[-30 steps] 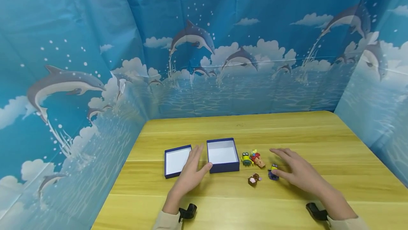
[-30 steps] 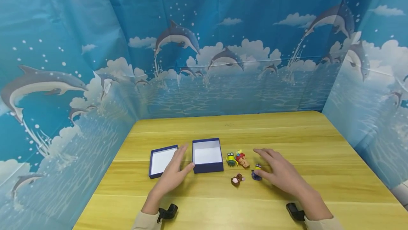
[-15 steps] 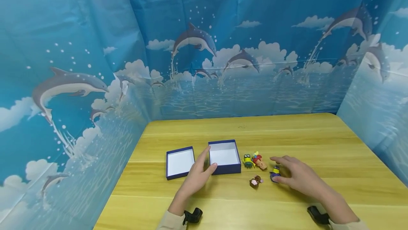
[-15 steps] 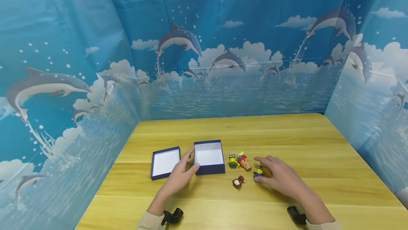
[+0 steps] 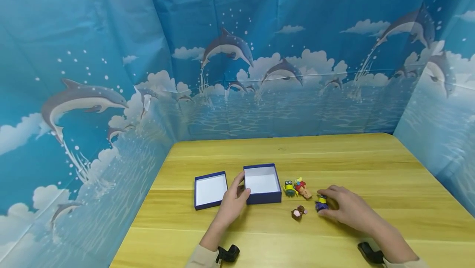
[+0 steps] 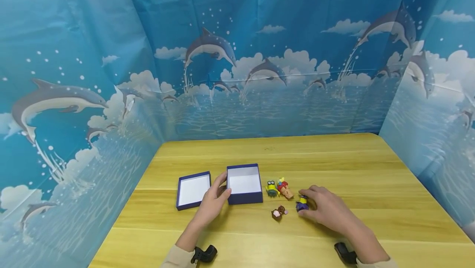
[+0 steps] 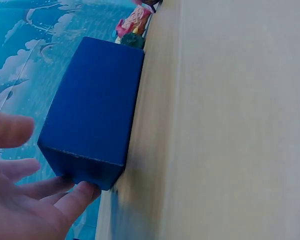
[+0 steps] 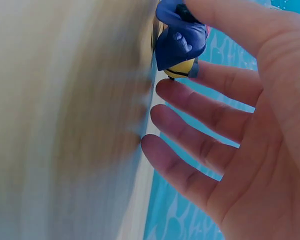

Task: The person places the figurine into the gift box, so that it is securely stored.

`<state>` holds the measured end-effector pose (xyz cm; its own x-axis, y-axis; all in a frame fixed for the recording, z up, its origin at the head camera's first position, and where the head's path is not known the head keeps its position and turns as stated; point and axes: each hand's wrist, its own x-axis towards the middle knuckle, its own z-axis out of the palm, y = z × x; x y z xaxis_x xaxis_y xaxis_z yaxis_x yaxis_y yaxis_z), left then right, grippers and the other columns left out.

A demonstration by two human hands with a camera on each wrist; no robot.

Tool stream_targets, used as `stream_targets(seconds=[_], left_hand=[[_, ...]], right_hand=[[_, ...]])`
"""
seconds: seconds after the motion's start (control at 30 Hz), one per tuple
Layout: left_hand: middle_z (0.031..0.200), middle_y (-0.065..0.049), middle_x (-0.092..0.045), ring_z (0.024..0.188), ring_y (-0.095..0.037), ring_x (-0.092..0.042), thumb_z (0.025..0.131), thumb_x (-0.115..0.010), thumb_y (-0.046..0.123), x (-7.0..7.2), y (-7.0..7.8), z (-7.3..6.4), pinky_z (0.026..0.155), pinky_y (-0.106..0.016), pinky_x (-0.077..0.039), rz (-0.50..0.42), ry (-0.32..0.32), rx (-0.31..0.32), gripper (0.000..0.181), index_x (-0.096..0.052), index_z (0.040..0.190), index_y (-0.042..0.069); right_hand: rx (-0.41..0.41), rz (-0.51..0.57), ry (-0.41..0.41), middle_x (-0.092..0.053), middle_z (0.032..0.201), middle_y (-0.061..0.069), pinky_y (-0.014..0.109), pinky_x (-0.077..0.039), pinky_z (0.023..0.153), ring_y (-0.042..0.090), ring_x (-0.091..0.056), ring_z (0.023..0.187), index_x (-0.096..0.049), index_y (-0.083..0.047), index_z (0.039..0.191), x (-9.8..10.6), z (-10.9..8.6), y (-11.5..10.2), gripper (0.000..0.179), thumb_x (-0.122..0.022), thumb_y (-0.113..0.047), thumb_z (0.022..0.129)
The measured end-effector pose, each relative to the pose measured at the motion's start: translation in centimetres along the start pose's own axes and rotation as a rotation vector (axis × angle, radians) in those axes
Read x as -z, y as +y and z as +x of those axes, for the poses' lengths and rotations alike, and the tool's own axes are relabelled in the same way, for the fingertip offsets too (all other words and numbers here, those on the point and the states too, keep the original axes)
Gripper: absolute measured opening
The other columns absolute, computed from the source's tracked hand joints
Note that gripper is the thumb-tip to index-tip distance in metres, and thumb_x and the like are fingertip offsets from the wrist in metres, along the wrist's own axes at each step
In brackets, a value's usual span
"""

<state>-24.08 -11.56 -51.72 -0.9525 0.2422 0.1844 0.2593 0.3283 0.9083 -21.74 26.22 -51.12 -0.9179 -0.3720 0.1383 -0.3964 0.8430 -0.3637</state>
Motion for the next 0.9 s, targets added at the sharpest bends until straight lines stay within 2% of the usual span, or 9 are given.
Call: stream_targets(seconds=[0.13, 0.2, 0.47, 0.9], left_hand=[[0.159, -0.015, -0.035, 0.133, -0.040, -0.048, 0.106, -0.054, 0.015, -0.22, 0.11, -0.06, 0.106, -0.046, -0.044, -0.009, 0.013, 0.026, 0.057, -0.032, 0.159, 0.014], [0.160, -0.014, -0.034, 0.134, -0.040, -0.047, 0.105, -0.054, 0.014, -0.33, 0.10, -0.08, 0.106, -0.046, -0.043, -0.014, 0.018, 0.036, 0.057, -0.033, 0.158, 0.016], [0.160, -0.009, -0.033, 0.135, -0.039, -0.046, 0.106, -0.055, 0.021, -0.11, -0.40, -0.07, 0.105, -0.043, -0.045, -0.045, 0.004, 0.052, 0.054, -0.037, 0.157, 0.023], [0.161, -0.010, -0.033, 0.133, -0.037, -0.048, 0.107, -0.053, 0.026, -0.03, -0.66, -0.10, 0.103, -0.042, -0.047, -0.042, -0.014, 0.062, 0.054, -0.036, 0.158, 0.019]], right_hand=[[-0.005, -0.009, -0.009, -0.064, 0.112, -0.002, 0.049, -0.055, 0.080, 0.023, -0.063, 0.100, -0.068, -0.011, 0.129, 0.03, -0.02, -0.21, 0.067, -0.078, -0.056, 0.081], [-0.009, -0.009, -0.004, -0.065, 0.111, -0.001, 0.048, -0.055, 0.081, 0.023, -0.063, 0.100, -0.069, -0.010, 0.128, 0.04, 0.00, -0.27, 0.065, -0.080, -0.054, 0.081], [-0.030, -0.003, -0.002, -0.064, 0.108, -0.003, 0.045, -0.054, 0.078, 0.020, -0.062, 0.096, -0.070, -0.011, 0.124, -0.14, 0.02, -0.32, 0.061, -0.081, -0.052, 0.080], [-0.039, 0.011, 0.003, -0.065, 0.109, -0.002, 0.048, -0.054, 0.078, 0.023, -0.063, 0.097, -0.070, -0.011, 0.124, -0.15, 0.15, -0.25, 0.061, -0.081, -0.052, 0.080]])
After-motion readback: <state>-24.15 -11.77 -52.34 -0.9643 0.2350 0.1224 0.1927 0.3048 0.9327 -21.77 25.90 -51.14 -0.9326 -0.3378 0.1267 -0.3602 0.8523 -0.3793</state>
